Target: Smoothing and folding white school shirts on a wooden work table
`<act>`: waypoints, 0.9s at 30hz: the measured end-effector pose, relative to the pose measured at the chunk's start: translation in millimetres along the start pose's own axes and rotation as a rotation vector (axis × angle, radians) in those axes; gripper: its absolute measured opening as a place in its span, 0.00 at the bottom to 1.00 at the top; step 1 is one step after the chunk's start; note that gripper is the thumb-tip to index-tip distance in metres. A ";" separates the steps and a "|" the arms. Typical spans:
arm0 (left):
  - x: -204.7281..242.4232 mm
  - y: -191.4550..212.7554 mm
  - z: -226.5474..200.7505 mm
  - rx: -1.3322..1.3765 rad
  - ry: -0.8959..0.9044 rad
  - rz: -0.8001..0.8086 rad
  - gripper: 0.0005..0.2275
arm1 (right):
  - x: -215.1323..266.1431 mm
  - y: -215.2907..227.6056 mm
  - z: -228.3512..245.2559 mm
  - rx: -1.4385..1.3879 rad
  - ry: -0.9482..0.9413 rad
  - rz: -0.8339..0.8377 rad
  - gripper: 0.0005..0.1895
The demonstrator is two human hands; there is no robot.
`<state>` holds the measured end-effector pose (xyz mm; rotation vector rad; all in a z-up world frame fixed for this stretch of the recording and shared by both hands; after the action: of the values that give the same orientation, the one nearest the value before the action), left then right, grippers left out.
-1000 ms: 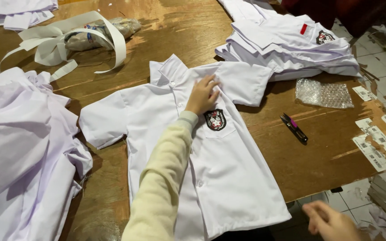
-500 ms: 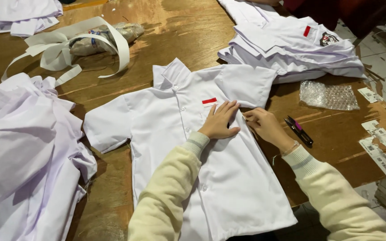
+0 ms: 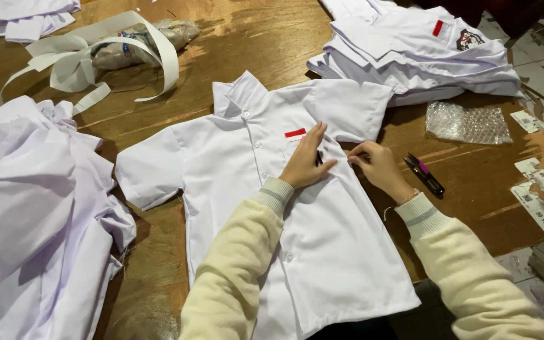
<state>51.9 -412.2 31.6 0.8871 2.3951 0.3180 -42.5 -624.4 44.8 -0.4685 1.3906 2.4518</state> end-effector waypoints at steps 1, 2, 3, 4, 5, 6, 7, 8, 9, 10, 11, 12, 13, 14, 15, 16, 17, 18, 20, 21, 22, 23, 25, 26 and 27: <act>-1.2 -1.6 7.5 0.001 0.003 0.001 0.41 | 0.8 -1.6 -4.8 -0.001 -0.002 0.002 0.05; -2.9 -1.8 15.1 0.172 0.003 -0.131 0.30 | 1.1 -3.0 -9.8 -0.033 -0.014 0.007 0.04; -4.3 -2.0 22.9 0.342 0.003 -0.264 0.22 | 1.5 -4.3 -14.7 -0.064 -0.026 0.013 0.04; -5.6 -1.4 29.8 0.343 0.003 -0.263 0.22 | 1.8 -6.8 -19.4 -0.063 -0.026 0.013 0.04; -6.8 -0.5 37.1 0.378 0.037 -0.307 0.18 | 2.0 -9.3 -24.4 -0.135 -0.065 0.014 0.04; -7.5 0.3 44.4 0.413 0.071 -0.352 0.14 | 2.5 -11.9 -29.3 -0.207 -0.103 0.016 0.04; -8.3 0.7 41.0 0.414 0.072 -0.352 0.14 | 2.6 -12.8 -30.5 -0.206 -0.104 0.017 0.04; -8.5 0.6 37.8 0.401 0.111 -0.345 0.12 | 3.6 -13.9 -31.9 -0.273 -0.117 0.010 0.05; -8.7 0.5 34.6 0.389 0.149 -0.338 0.10 | 4.6 -14.9 -33.1 -0.340 -0.131 0.002 0.06; -10.5 0.9 34.2 0.391 0.148 -0.337 0.10 | 4.0 -10.2 -30.0 -0.337 -0.131 0.001 0.06; -12.5 1.2 33.7 0.360 0.147 -0.299 0.09 | 3.5 -5.9 -27.1 -0.365 -0.178 0.017 0.06; -12.4 2.0 33.4 0.329 0.149 -0.262 0.09 | 3.7 -2.8 -23.4 -0.394 -0.223 0.036 0.07; -10.6 0.5 25.6 0.330 0.150 -0.264 0.09 | 4.9 -4.4 -25.4 -0.393 -0.224 0.038 0.07; -10.3 -0.3 17.3 0.196 0.099 -0.227 0.09 | 4.7 -5.8 -27.8 -0.449 -0.236 -0.005 0.06; -10.1 -1.3 9.2 0.062 0.049 -0.190 0.08 | 4.5 -7.3 -30.3 -0.505 -0.248 -0.048 0.06; -9.7 -1.4 7.0 0.062 0.050 -0.189 0.08 | 4.7 -4.7 -33.5 -0.506 -0.249 -0.047 0.06; -9.4 -1.5 4.4 0.013 0.003 -0.194 0.08 | 4.9 -1.8 -36.8 -0.505 -0.239 -0.085 0.06; -8.8 -1.8 1.8 -0.037 -0.043 -0.199 0.08 | 5.5 1.1 -40.1 -0.504 -0.230 -0.122 0.06; -7.2 2.8 2.3 -0.055 -0.044 -0.273 0.08 | 7.2 39.2 -32.5 -0.411 -0.220 -0.192 0.05; -6.6 5.8 2.4 -0.073 -0.045 -0.347 0.09 | 7.6 58.9 -28.5 -0.318 -0.209 -0.262 0.05; -8.0 14.5 -2.3 -0.074 -0.045 -0.349 0.09 | 10.7 83.7 -28.8 -0.319 -0.208 -0.261 0.05; -8.8 24.2 -6.8 -0.028 -0.026 -0.455 0.09 | 14.1 109.3 -29.2 -0.105 -0.251 -0.319 0.03; -7.5 43.2 -12.1 0.018 -0.007 -0.558 0.10 | 26.4 148.7 -64.8 0.109 -0.294 -0.376 0.07; -5.3 52.4 -12.8 -0.005 0.016 -0.583 0.09 | 35.8 163.3 -100.8 0.506 -0.425 -0.357 0.12; -3.1 61.5 -13.6 -0.028 0.038 -0.608 0.09 | 45.4 178.0 -136.5 0.905 -0.547 -0.325 0.26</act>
<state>78.1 -368.3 68.4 0.1119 2.5468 0.1271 -135.3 -826.8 97.6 0.1705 1.7660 1.3274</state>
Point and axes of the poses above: each hand's wrist, its own x-axis away from the middle knuckle, its own y-axis out of the back of the hand, z = x × y, the point moved 1 cm from there along -x, towards the middle knuckle, and after that the axes turned 12 degrees about x, right-handed, at the moved point
